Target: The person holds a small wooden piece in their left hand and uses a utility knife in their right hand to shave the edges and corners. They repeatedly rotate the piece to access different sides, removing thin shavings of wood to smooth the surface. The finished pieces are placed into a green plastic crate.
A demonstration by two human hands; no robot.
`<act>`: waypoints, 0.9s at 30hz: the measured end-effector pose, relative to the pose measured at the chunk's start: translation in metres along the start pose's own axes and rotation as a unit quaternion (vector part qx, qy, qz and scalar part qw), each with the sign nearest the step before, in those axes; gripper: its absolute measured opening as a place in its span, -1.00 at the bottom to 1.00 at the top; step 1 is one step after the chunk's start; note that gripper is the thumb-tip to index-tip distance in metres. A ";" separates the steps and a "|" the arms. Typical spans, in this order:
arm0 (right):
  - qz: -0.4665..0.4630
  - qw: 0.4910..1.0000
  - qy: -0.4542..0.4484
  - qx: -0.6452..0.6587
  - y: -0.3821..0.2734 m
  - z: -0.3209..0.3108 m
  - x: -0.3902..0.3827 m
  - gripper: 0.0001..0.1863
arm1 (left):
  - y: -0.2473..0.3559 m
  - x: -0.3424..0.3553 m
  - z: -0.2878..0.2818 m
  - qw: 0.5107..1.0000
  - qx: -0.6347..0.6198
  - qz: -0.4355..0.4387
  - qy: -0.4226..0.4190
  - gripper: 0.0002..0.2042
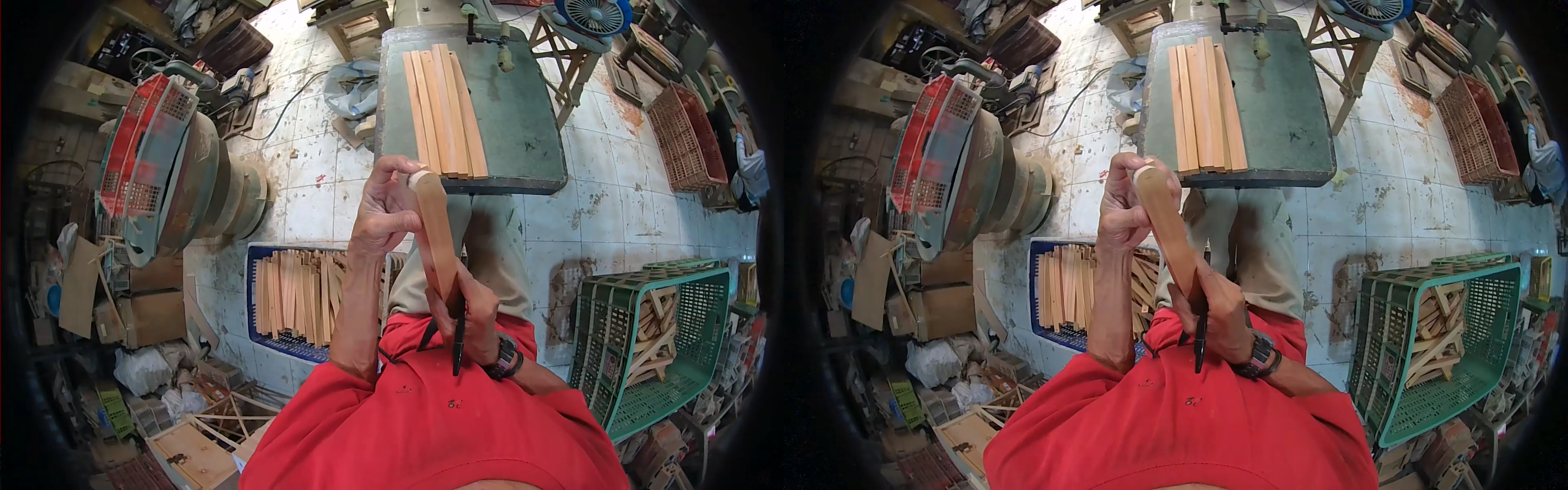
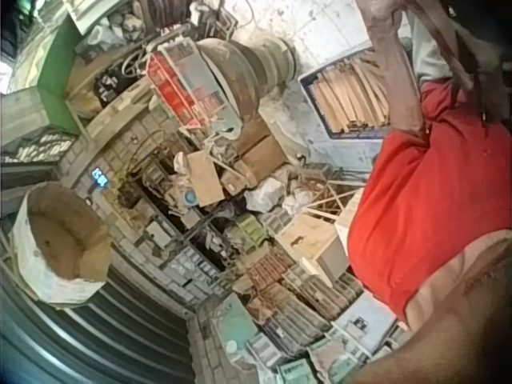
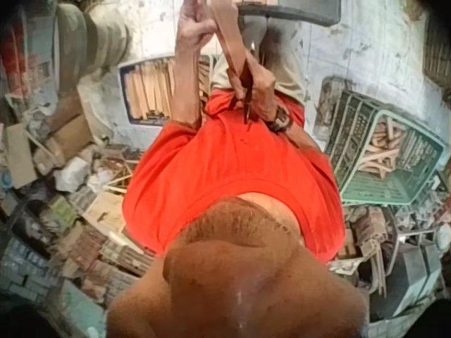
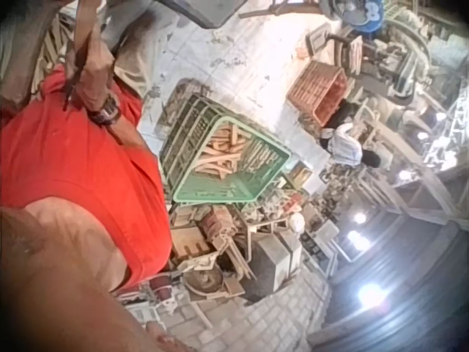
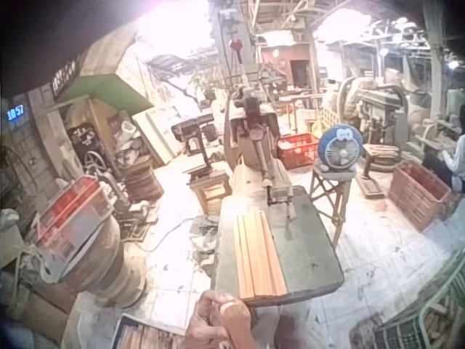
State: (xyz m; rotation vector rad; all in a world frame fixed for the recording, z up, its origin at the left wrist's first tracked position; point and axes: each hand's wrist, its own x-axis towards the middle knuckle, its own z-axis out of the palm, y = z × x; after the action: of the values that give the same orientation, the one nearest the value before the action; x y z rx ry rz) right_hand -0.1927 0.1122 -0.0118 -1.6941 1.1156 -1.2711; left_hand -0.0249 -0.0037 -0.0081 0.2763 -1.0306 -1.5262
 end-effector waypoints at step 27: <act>0.142 0.937 -0.058 0.314 0.010 0.009 -0.007 -0.42 | -0.003 -0.004 -0.007 0.995 -0.095 0.010 -0.011 -0.60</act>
State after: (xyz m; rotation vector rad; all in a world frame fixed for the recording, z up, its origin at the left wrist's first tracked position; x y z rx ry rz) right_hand -0.1872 0.1153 -0.0252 -1.0693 0.7367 -1.1609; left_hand -0.0207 -0.0039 -0.0156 0.1152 -0.8942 -1.5995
